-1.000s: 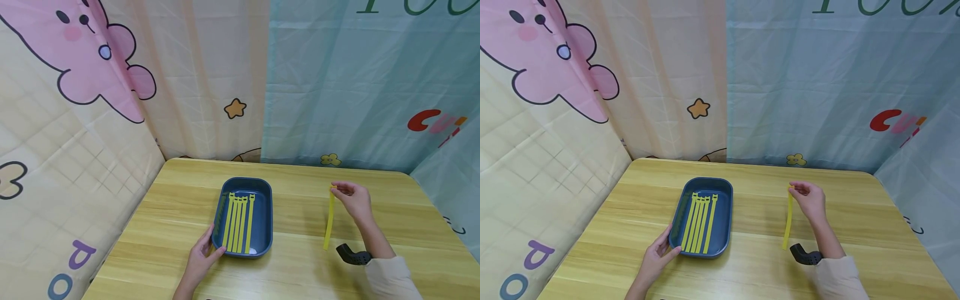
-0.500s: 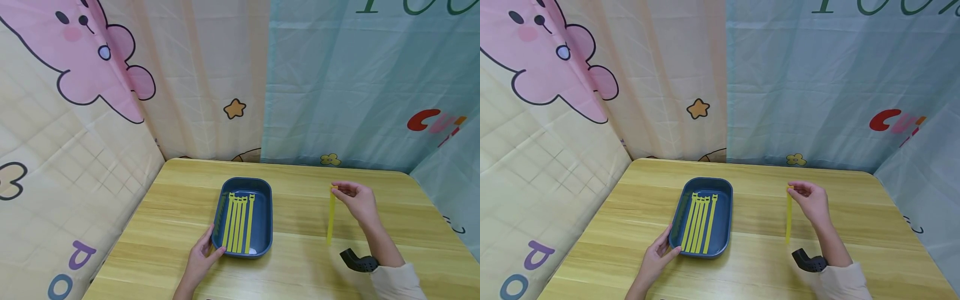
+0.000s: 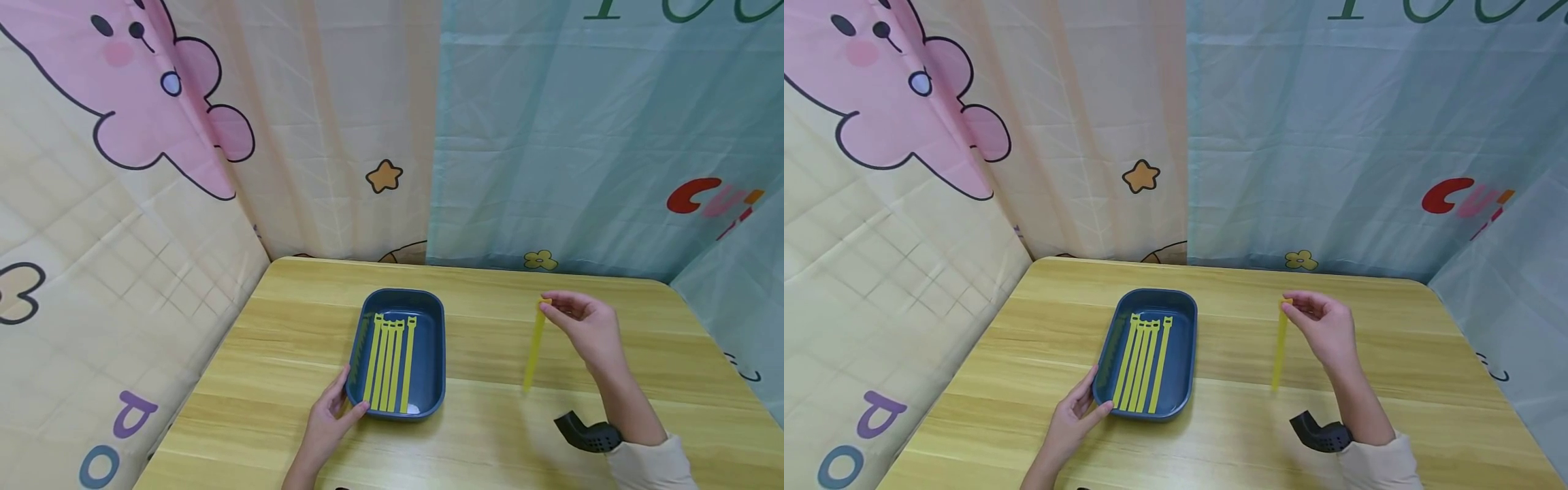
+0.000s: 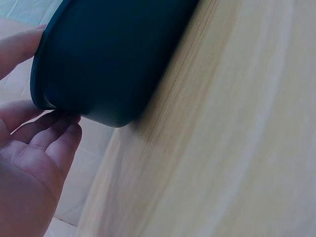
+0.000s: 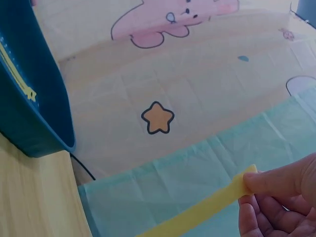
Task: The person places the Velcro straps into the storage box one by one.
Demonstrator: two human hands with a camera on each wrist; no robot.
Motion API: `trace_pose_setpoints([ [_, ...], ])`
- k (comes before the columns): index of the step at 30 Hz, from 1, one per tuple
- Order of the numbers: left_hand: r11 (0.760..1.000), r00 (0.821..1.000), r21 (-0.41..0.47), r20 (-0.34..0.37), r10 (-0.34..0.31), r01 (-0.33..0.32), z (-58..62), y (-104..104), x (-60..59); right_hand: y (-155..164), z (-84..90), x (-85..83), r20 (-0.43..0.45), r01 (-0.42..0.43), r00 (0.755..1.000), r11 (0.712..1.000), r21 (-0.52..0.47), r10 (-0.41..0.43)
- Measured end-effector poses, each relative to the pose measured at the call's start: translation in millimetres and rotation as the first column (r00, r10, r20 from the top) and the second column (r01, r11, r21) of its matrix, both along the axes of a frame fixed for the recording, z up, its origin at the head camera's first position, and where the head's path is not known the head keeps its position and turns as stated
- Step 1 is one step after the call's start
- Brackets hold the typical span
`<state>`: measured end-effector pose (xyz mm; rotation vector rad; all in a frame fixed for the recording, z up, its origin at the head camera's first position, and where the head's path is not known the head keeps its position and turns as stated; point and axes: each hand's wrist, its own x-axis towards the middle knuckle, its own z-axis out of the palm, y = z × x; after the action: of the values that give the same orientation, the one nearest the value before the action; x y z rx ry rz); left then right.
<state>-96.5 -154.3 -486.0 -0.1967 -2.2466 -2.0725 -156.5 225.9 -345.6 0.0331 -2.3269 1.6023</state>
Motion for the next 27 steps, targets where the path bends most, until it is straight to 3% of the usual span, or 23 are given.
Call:
trace_pose_setpoints([
  [23, 1.000, 1.000, -0.004, -0.004, -0.013, 0.013, 1.3, -0.4, 0.0, -40.9, 35.9, -4.3, -0.130, -0.103, 0.987, 0.994, -0.044, 0.097],
  [27, 1.000, 1.000, -0.009, -0.003, -0.008, 0.008, 1.4, -0.1, 0.2, -50.9, 41.0, -5.8, -0.159, -0.141, 0.979, 0.986, -0.091, 0.126],
])
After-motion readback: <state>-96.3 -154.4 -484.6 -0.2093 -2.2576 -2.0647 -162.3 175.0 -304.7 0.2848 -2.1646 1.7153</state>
